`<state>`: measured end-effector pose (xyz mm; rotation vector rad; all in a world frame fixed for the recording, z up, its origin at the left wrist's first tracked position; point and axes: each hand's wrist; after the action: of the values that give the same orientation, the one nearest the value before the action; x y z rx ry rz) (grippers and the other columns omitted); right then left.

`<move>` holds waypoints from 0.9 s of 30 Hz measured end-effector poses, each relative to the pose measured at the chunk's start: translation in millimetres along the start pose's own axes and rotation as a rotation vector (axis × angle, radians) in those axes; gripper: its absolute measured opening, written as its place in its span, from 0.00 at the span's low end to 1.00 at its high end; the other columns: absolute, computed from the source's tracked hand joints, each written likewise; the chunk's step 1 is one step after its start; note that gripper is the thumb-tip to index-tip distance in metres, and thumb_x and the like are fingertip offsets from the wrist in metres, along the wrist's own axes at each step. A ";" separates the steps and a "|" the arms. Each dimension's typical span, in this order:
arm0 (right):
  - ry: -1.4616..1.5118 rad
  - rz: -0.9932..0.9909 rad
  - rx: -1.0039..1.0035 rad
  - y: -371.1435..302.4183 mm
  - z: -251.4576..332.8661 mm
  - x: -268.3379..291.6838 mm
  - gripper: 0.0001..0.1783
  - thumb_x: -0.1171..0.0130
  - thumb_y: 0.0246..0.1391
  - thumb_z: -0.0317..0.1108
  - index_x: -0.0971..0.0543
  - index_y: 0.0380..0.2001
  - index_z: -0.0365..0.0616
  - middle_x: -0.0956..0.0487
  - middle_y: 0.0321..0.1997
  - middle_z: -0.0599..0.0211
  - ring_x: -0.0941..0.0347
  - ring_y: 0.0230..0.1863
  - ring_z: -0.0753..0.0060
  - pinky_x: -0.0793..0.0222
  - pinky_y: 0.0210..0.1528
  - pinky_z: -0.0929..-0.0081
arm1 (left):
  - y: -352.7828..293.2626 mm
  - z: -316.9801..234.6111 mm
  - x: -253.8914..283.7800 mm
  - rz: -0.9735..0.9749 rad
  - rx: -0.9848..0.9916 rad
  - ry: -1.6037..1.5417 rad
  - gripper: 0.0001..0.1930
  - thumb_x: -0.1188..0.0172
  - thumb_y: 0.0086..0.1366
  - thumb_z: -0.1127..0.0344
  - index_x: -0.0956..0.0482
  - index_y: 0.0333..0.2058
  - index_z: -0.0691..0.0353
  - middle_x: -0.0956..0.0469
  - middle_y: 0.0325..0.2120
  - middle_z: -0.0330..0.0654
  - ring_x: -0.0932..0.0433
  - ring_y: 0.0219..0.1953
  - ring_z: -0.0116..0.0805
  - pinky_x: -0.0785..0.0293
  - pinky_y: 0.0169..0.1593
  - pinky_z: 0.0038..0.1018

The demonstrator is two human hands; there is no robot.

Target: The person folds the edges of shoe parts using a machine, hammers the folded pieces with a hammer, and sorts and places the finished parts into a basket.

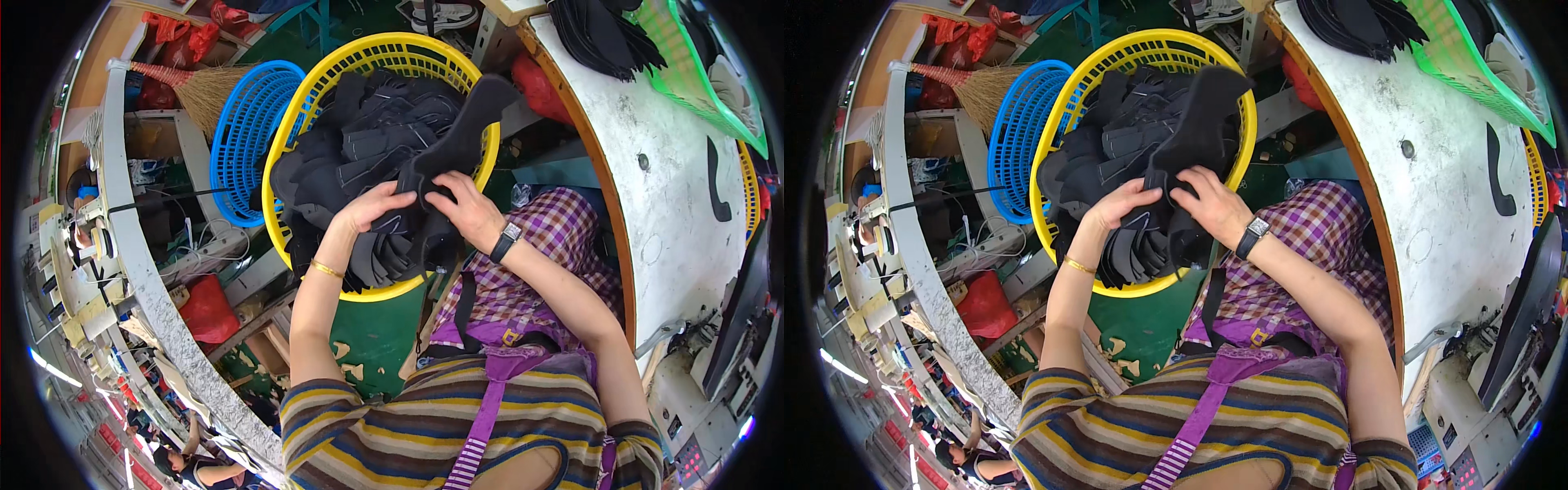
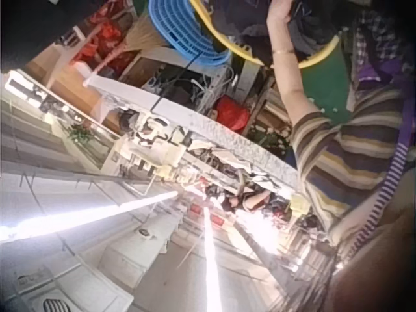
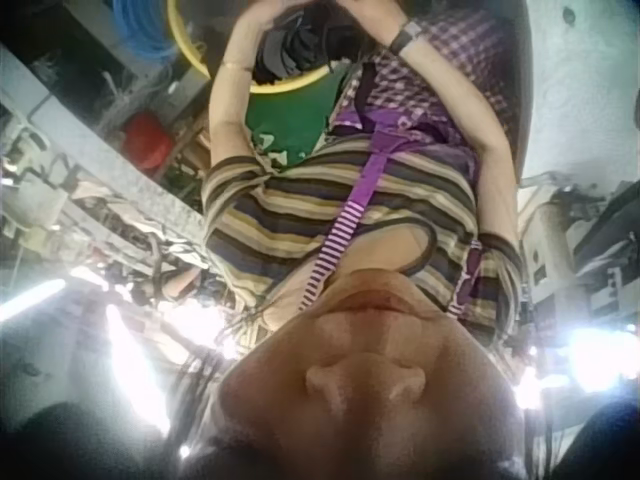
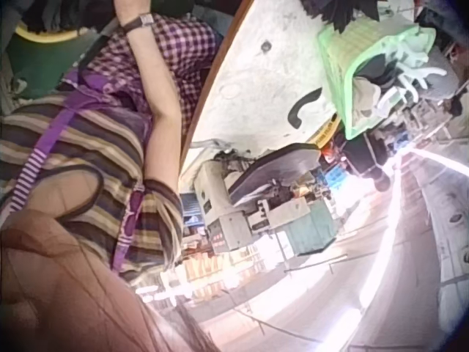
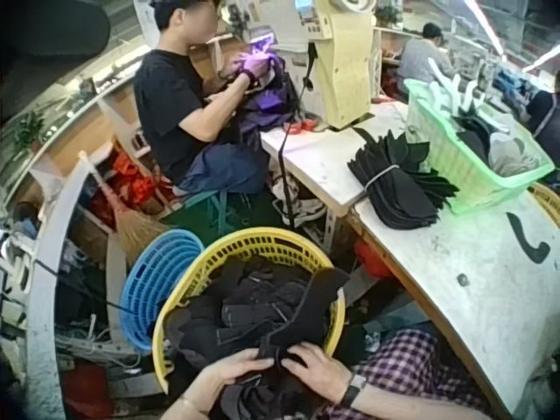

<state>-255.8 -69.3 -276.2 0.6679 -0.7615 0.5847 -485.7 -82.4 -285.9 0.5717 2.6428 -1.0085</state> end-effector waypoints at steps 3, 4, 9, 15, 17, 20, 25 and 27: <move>-0.080 -0.039 -0.248 4.5 -15.4 5.8 0.13 0.42 0.44 0.28 0.24 0.37 0.48 0.30 0.38 0.64 0.30 0.45 0.59 0.29 0.39 0.66 | -3.7 -2.8 -1.3 -0.050 -0.021 0.062 0.15 0.46 0.65 0.62 0.26 0.45 0.66 0.21 0.38 0.40 0.24 0.41 0.25 0.30 0.48 0.21; -0.103 -0.033 -0.343 5.7 -24.4 12.5 0.12 0.42 0.46 0.30 0.23 0.37 0.47 0.29 0.37 0.63 0.28 0.43 0.59 0.28 0.38 0.65 | -5.0 -4.5 -0.8 -0.051 0.045 0.009 0.14 0.46 0.65 0.63 0.26 0.45 0.66 0.21 0.38 0.40 0.25 0.41 0.25 0.30 0.48 0.21; 0.850 -0.192 -0.855 27.6 -52.9 62.6 0.13 0.43 0.56 0.38 0.24 0.31 0.37 0.22 0.25 0.64 0.26 0.22 0.76 0.31 0.27 0.81 | -8.8 -16.6 -0.6 -0.099 -0.024 -0.016 0.13 0.48 0.65 0.68 0.26 0.45 0.68 0.21 0.38 0.43 0.22 0.41 0.30 0.26 0.47 0.25; 1.613 0.161 -0.859 41.0 -31.6 127.6 0.05 0.48 0.58 0.30 0.28 0.36 0.41 0.25 0.22 0.69 0.32 0.17 0.83 0.39 0.18 0.88 | -17.4 -30.3 -6.8 -0.133 -0.069 -0.039 0.12 0.50 0.66 0.69 0.26 0.44 0.69 0.21 0.37 0.44 0.23 0.42 0.32 0.27 0.49 0.27; 1.882 0.423 -0.829 36.2 -15.7 134.9 0.06 0.50 0.60 0.32 0.28 0.37 0.42 0.27 0.19 0.70 0.35 0.14 0.85 0.45 0.13 0.89 | -21.6 -37.4 -0.2 -0.279 -0.068 0.073 0.11 0.51 0.66 0.69 0.27 0.43 0.69 0.21 0.36 0.44 0.22 0.39 0.32 0.26 0.48 0.27; 1.855 0.644 -0.812 28.1 4.9 130.1 0.08 0.50 0.60 0.35 0.29 0.40 0.44 0.27 0.19 0.72 0.35 0.13 0.85 0.48 0.12 0.89 | -26.0 -41.9 10.3 -0.252 0.045 -0.445 0.13 0.52 0.66 0.68 0.28 0.46 0.69 0.21 0.37 0.44 0.22 0.41 0.33 0.26 0.49 0.27; 1.521 0.415 -0.929 30.1 -2.9 90.6 0.18 0.47 0.57 0.31 0.37 0.49 0.44 0.23 0.26 0.61 0.29 0.15 0.79 0.34 0.15 0.85 | -16.8 -24.3 -0.1 -0.411 -0.143 -0.054 0.24 0.48 0.64 0.65 0.37 0.57 0.69 0.29 0.52 0.46 0.30 0.54 0.37 0.33 0.58 0.32; 1.412 0.208 -0.955 36.6 -17.5 66.1 0.25 0.44 0.54 0.29 0.41 0.53 0.46 0.23 0.26 0.59 0.28 0.16 0.77 0.33 0.15 0.84 | -11.0 -14.4 -12.8 -0.375 -0.128 -0.059 0.25 0.47 0.62 0.66 0.36 0.56 0.69 0.28 0.51 0.45 0.29 0.53 0.34 0.34 0.57 0.28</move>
<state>-234.5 -17.5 -222.5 -0.7299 0.2902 0.6294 -480.6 -83.5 -264.3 0.0147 2.7942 -0.9206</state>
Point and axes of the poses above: each hand's wrist, its own y-axis towards the middle knuckle, its own x-axis out of the back of the hand, z = x × y
